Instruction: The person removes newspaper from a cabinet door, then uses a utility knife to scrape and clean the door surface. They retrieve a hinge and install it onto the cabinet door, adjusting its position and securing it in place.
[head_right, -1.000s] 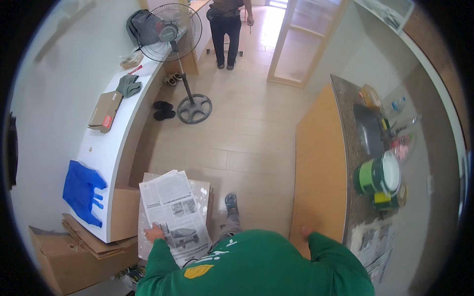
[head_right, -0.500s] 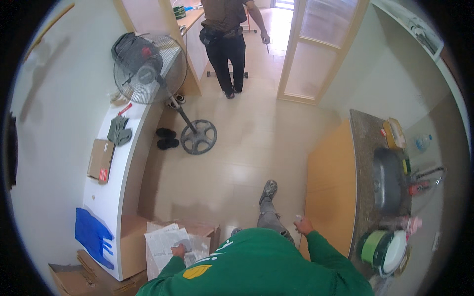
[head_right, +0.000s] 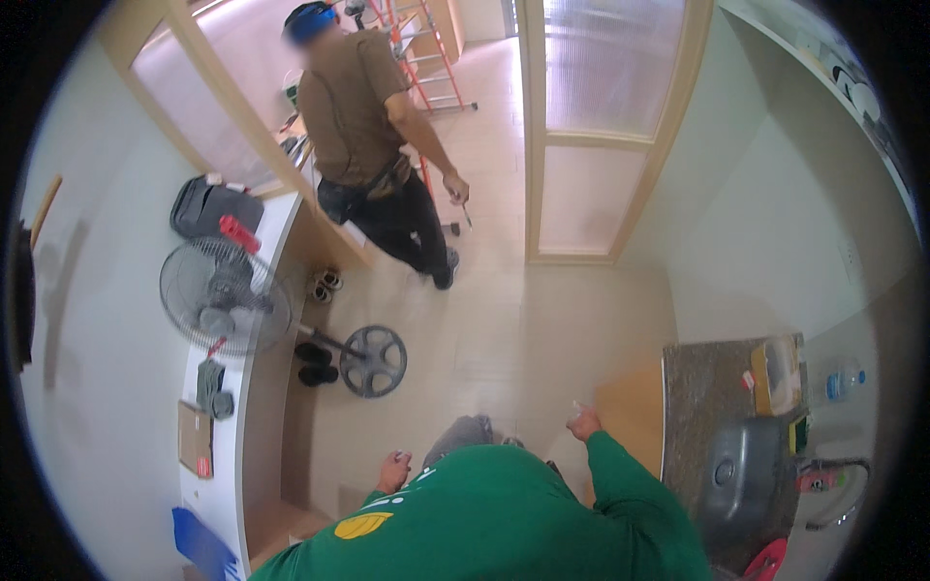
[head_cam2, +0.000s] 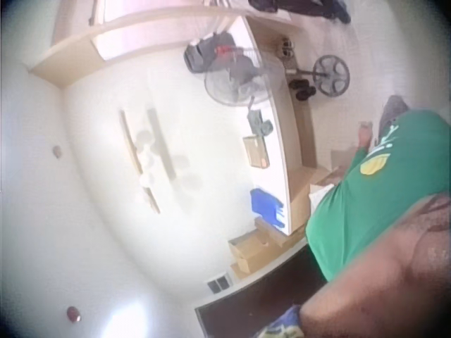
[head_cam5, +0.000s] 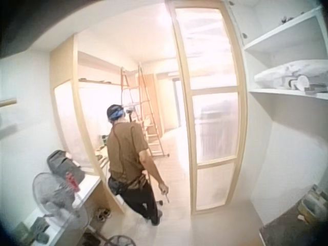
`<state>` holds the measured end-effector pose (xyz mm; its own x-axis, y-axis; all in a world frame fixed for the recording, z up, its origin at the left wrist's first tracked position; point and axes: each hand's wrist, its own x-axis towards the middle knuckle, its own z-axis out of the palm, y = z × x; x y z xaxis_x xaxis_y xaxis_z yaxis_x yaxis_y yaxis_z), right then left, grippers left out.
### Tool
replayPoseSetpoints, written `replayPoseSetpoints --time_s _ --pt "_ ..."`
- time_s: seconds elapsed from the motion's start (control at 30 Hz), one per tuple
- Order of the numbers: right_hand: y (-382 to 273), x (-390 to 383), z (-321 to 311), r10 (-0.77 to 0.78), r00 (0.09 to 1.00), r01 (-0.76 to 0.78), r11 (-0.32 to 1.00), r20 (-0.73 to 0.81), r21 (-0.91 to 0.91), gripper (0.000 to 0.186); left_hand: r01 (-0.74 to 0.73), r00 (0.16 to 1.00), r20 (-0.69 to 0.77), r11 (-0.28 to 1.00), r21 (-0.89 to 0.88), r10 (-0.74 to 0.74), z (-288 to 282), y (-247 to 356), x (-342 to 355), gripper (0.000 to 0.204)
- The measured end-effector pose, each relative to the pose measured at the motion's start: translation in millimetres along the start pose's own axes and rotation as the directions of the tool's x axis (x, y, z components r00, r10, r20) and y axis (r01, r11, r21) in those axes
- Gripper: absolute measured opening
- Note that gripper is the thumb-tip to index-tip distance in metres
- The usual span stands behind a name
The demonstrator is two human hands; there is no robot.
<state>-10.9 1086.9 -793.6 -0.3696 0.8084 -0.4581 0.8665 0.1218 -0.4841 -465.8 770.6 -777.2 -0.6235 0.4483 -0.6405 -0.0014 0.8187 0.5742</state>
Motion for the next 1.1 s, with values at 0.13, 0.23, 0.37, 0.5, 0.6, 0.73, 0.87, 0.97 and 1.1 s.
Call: replayPoseSetpoints --time_s 0.13,0.23,0.37,0.5,0.6,0.73,0.87,0.97,1.1 --pt "12 67 -16 0.207 0.965 -0.157 0.948 -0.163 0.278 0.072 -0.055 0.968 0.251 0.966 0.251 -0.010 13 100 69 0.062" --pt "104 107 4 0.240 0.960 -0.204 0.953 -0.147 0.222 0.058 -0.162 0.914 0.405 0.890 0.426 -0.028 32 164 148 0.058" --pt "58 129 -77 0.372 0.891 -0.415 0.900 0.260 0.132 0.034 -0.182 0.960 0.263 0.933 0.311 0.099 73 251 201 0.047" --pt "90 162 -105 -0.168 0.986 0.166 0.984 -0.020 -0.065 0.025 -0.650 0.744 0.324 0.746 0.145 0.585 103 351 248 0.058" --pt "65 219 -167 -0.057 0.997 0.051 0.990 0.043 0.129 0.027 -0.578 0.792 0.357 0.797 0.176 0.496 123 476 239 0.062" --pt "126 331 -185 -0.143 0.977 0.167 0.975 0.160 -0.146 0.027 -0.522 0.801 0.386 0.850 0.073 0.458 140 582 209 0.055" --pt "66 414 -255 0.135 0.943 -0.277 0.825 0.303 0.492 0.030 -0.424 0.871 0.226 0.899 -0.107 0.437 152 616 197 0.049" --pt "112 492 -279 -0.002 0.965 -0.083 0.947 0.263 0.310 0.032 -0.480 0.838 0.155 0.841 -0.250 0.524 136 682 176 0.041" --pt "15 523 -340 0.234 0.900 -0.391 0.808 0.368 0.441 0.034 -0.834 0.543 -0.423 0.522 -0.176 0.725 14 846 79 0.035"
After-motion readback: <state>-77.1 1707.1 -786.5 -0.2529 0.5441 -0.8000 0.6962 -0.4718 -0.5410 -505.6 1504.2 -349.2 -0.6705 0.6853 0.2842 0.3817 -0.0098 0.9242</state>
